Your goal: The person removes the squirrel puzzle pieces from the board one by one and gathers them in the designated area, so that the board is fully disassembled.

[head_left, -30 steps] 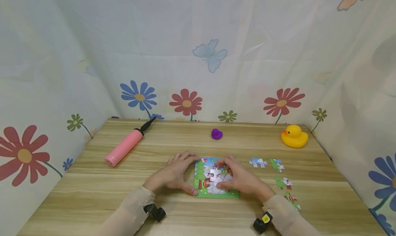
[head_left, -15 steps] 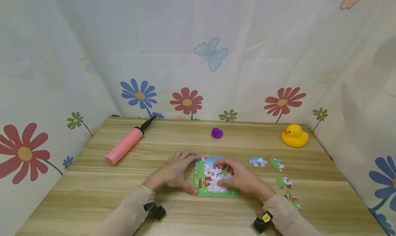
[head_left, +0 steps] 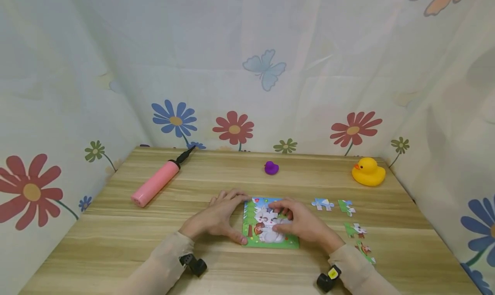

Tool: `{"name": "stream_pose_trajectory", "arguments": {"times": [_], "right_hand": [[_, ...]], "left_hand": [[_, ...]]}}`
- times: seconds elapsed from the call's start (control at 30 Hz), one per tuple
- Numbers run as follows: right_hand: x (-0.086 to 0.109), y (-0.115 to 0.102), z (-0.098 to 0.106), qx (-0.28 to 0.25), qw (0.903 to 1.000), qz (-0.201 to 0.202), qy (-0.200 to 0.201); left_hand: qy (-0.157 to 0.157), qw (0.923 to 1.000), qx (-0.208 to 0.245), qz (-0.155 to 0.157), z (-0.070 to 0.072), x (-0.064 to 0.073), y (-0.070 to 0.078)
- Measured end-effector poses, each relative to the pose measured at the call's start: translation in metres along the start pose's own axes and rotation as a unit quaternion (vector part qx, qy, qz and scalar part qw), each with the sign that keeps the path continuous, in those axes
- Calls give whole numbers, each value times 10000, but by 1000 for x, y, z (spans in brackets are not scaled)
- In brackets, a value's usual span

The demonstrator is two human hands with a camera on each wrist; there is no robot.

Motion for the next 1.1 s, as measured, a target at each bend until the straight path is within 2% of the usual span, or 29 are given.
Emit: {"name": "stream_pose_trajectory", "arguments": {"times": [0.33,0.6,0.77,0.93,1.1], "right_hand": [[0,0,2,5,9999,-63,106],[2,-4,7,-91,9999,-42,34],[5,-9,12,-201,9998,86,6],[5,-17,26,-124,9997,135,146],[11,-27,51,-124,9984,305,464]], "left_hand": [[0,10000,-26,9,0,0,0],[-4,10000,-13,-44,0,0,0],[-7,10000,-30,-37,0,0,0],[-12,10000,-13,21,0,1,1],[23,10000,-48,29,1,1,1]]}}
Point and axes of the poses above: each hand's wrist, its own x-axis away from the middle knuckle, its own z-axis out of the back of the hand, y = z × x, the point moved 5 cm from there along -x, towards the middle knuckle, and after that the axes turned 4 degrees about -x, right-handed, at the moved point
